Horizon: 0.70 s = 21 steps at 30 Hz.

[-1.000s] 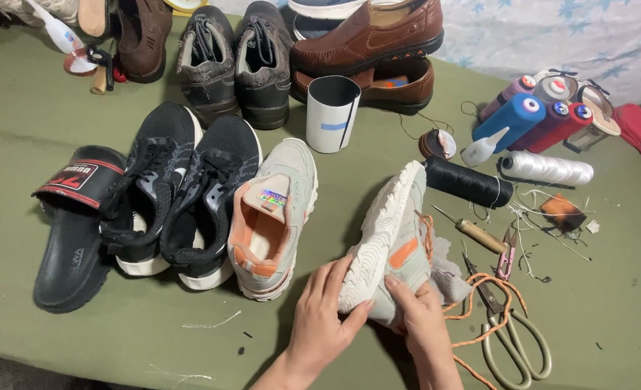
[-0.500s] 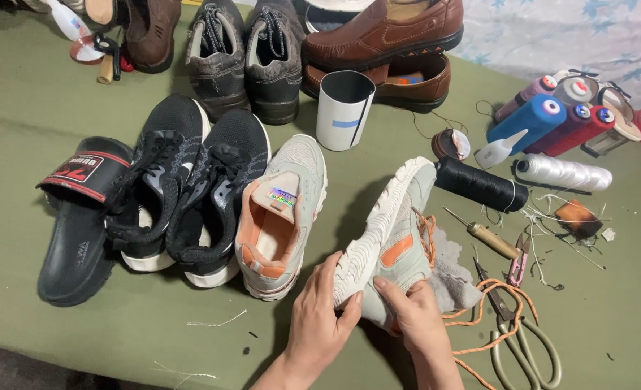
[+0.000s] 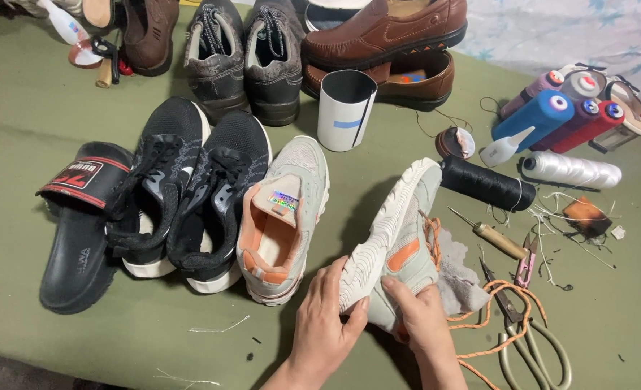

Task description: Applying adhesive to the sole of a sneaker for repair in a shoe workshop.

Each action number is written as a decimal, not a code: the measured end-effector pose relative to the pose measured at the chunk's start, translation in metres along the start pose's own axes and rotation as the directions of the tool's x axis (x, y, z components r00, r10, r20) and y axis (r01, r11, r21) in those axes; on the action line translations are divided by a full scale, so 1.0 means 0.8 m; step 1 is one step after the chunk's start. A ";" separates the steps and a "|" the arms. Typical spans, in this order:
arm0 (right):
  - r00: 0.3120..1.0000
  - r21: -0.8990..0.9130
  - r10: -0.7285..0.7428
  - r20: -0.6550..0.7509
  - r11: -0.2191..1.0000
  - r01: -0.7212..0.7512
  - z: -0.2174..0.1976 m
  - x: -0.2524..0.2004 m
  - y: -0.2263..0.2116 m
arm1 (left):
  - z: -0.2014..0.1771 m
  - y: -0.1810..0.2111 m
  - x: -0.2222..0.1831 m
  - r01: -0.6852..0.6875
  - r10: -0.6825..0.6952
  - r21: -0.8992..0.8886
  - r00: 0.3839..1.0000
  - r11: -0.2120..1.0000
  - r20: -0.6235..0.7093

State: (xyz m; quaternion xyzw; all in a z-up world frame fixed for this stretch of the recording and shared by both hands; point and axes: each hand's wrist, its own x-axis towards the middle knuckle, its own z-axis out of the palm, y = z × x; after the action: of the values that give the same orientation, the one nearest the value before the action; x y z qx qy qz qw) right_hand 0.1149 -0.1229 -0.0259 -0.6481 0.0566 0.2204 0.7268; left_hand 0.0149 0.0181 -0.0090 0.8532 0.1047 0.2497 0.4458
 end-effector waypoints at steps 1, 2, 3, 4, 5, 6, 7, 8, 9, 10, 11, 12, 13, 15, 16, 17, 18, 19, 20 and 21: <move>1.000 0.000 0.004 -0.003 1.000 -0.004 -0.002 0.001 0.002 | -0.001 0.001 0.000 0.002 -0.002 -0.001 1.000 1.000 0.004; 1.000 -0.021 -0.014 0.004 1.000 0.014 -0.003 0.002 0.004 | -0.001 0.002 0.000 0.000 0.000 -0.012 1.000 1.000 -0.001; 0.999 -0.044 -0.033 0.016 0.998 0.034 -0.005 0.004 0.005 | -0.002 0.003 0.001 -0.002 0.002 -0.023 1.000 1.000 -0.011; 0.999 -0.047 -0.031 0.017 0.998 0.032 -0.004 0.003 0.004 | -0.002 0.003 0.001 0.001 -0.001 -0.024 1.000 1.000 -0.012; 0.999 -0.048 -0.024 0.025 0.999 0.025 -0.004 0.003 0.003 | -0.003 0.002 0.001 0.008 -0.008 -0.022 1.000 1.000 -0.002; 0.999 -0.050 -0.016 0.034 0.999 0.018 -0.003 0.003 0.001 | -0.004 0.002 0.001 0.015 -0.015 -0.020 1.000 1.000 0.007; 0.999 -0.050 -0.020 0.034 0.999 0.022 -0.003 0.002 0.001 | -0.004 0.002 0.001 0.012 -0.012 -0.021 1.000 1.000 0.006; 1.000 -0.042 -0.013 0.027 0.999 0.014 -0.003 0.002 0.000 | -0.003 0.001 0.001 0.013 -0.012 -0.020 1.000 1.000 0.012; 1.000 -0.035 -0.002 0.020 0.999 0.003 -0.003 0.000 0.000 | -0.003 0.001 -0.001 0.016 -0.016 -0.019 1.000 1.000 0.018; 1.000 -0.037 -0.003 0.020 0.999 0.004 0.000 -0.002 -0.005 | -0.002 0.002 0.000 0.016 -0.016 -0.020 1.000 1.000 0.017; 1.000 -0.017 0.018 0.005 1.000 -0.018 0.004 -0.005 -0.009 | -0.002 0.002 0.000 0.009 -0.009 -0.015 1.000 1.000 0.010; 0.999 0.003 0.039 -0.010 0.999 -0.039 0.007 -0.008 -0.013 | -0.002 0.003 0.000 0.002 -0.002 -0.011 1.000 1.000 0.003; 0.999 0.003 0.036 -0.009 0.999 -0.036 0.007 -0.008 -0.012 | -0.003 0.003 0.000 0.000 0.000 -0.011 1.000 1.000 0.001; 1.000 0.030 0.025 -0.007 0.999 -0.025 0.007 -0.009 -0.011 | -0.004 0.004 -0.001 -0.004 0.004 0.000 1.000 1.000 0.006; 1.000 0.029 0.024 -0.006 0.999 -0.024 0.004 -0.003 -0.006 | -0.004 0.005 0.002 -0.004 0.004 -0.001 1.000 1.000 0.004; 1.000 0.025 -0.003 -0.003 1.000 0.003 -0.001 -0.001 0.001 | -0.005 0.007 0.002 -0.006 0.006 -0.007 1.000 1.000 0.004; 1.000 0.021 -0.031 0.000 0.999 0.030 -0.005 0.002 0.008 | -0.006 0.008 0.001 -0.008 0.008 -0.014 1.000 1.000 0.005; 1.000 0.020 -0.027 -0.002 0.999 0.027 -0.003 -0.002 0.004 | -0.006 0.009 -0.001 -0.005 0.005 -0.015 1.000 1.000 0.008; 1.000 0.018 -0.018 0.009 1.000 0.018 -0.001 -0.005 0.000 | -0.005 0.009 -0.002 -0.006 0.006 -0.006 1.000 1.000 0.007; 1.000 0.019 -0.016 0.020 1.000 0.015 0.002 -0.006 -0.006 | -0.004 0.009 -0.001 -0.014 0.014 0.003 1.000 1.000 0.003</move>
State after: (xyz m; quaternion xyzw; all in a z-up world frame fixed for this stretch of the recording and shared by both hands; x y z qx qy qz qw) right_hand 0.1123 -0.1227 -0.0199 -0.6394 0.0464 0.2206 0.7351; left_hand 0.0124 0.0157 -0.0019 0.8550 0.0985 0.2511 0.4430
